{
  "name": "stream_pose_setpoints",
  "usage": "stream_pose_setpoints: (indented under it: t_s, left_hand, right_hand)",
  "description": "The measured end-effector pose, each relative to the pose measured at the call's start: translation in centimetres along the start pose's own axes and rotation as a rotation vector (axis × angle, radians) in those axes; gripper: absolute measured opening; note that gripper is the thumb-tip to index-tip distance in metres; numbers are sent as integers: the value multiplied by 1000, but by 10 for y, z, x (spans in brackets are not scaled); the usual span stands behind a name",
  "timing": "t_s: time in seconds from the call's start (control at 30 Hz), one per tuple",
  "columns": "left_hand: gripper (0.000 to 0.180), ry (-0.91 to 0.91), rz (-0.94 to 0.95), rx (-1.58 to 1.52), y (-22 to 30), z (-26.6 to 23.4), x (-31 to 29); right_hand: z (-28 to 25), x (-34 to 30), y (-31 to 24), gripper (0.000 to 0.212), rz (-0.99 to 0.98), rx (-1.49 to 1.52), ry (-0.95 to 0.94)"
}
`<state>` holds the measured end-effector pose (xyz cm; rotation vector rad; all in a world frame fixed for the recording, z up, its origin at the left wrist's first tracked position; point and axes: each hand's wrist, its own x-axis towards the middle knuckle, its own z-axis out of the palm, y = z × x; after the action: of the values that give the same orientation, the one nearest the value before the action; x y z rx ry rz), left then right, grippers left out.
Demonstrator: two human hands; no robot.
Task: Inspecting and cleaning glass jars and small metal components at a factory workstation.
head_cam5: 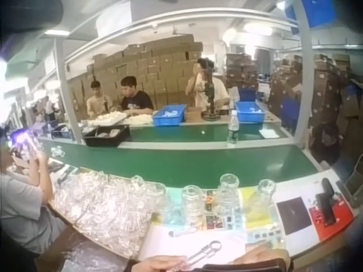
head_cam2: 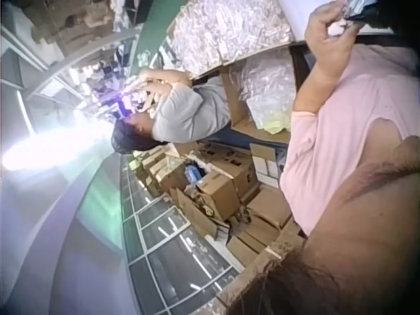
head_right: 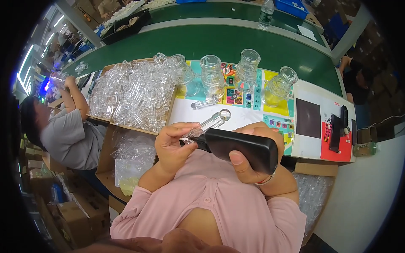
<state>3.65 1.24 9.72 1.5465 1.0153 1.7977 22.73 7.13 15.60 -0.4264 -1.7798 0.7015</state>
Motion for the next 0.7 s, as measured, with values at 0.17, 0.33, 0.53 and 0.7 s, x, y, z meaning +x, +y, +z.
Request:
stream_pose_setpoints:
  t_s: [0.17, 0.33, 0.53, 0.7]
  left_hand:
    - [39, 39, 3, 15, 0, -1, -1]
    - [40, 12, 1, 77, 4, -4, -2]
    - [40, 9, 92, 257, 8, -6, 2]
    - [40, 27, 203, 449, 12, -7, 8]
  right_hand:
    - [2, 7, -4, 37, -2, 1, 4]
    - [-2, 10, -5, 30, -9, 1, -81]
    - [-9, 13, -5, 37, -61, -42, -182]
    - [-5, 7, -8, 40, -163, -23, -156]
